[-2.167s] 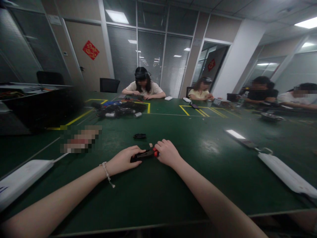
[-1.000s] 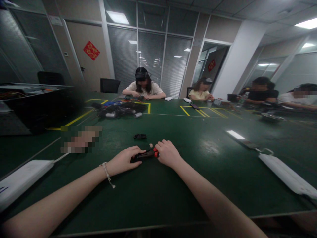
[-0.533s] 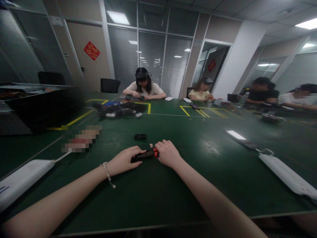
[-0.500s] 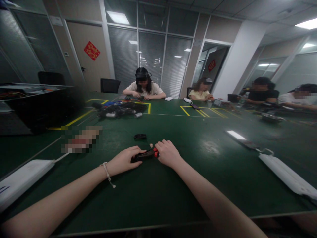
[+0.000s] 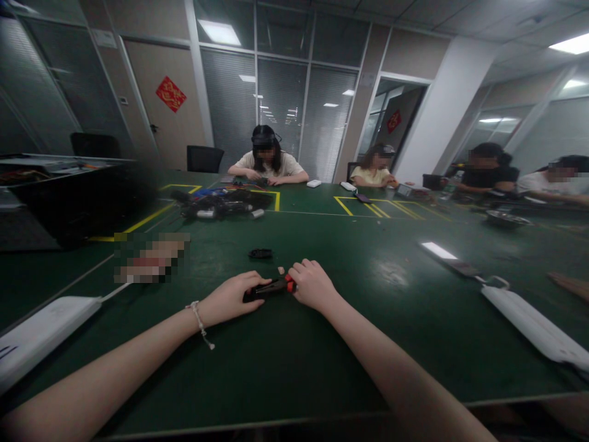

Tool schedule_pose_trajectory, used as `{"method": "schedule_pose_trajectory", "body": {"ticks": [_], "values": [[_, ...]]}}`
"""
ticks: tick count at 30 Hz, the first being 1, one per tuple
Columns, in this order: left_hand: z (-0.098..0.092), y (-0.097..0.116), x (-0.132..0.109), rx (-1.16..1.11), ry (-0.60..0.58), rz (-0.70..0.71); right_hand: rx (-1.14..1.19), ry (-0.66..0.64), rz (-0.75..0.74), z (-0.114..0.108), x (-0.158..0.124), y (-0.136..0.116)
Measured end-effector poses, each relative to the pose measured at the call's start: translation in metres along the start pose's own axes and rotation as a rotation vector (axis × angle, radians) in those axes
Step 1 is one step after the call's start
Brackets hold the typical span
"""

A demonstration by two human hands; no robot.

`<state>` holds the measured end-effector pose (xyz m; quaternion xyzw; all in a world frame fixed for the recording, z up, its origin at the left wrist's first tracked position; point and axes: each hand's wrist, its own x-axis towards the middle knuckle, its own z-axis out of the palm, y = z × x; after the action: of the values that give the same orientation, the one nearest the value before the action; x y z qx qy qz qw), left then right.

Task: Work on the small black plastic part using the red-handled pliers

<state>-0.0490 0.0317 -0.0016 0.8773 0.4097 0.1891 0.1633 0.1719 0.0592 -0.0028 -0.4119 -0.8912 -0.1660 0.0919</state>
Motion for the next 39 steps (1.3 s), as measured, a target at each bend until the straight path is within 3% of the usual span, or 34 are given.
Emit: {"method": "schedule_pose_trajectory", "body": {"ticks": [39], "values": [[-0.0007,0.0015,0.0,-0.009,-0.007,-0.011,-0.004,-0.011,-0.005,0.0006,0.0003,0.0001]]}}
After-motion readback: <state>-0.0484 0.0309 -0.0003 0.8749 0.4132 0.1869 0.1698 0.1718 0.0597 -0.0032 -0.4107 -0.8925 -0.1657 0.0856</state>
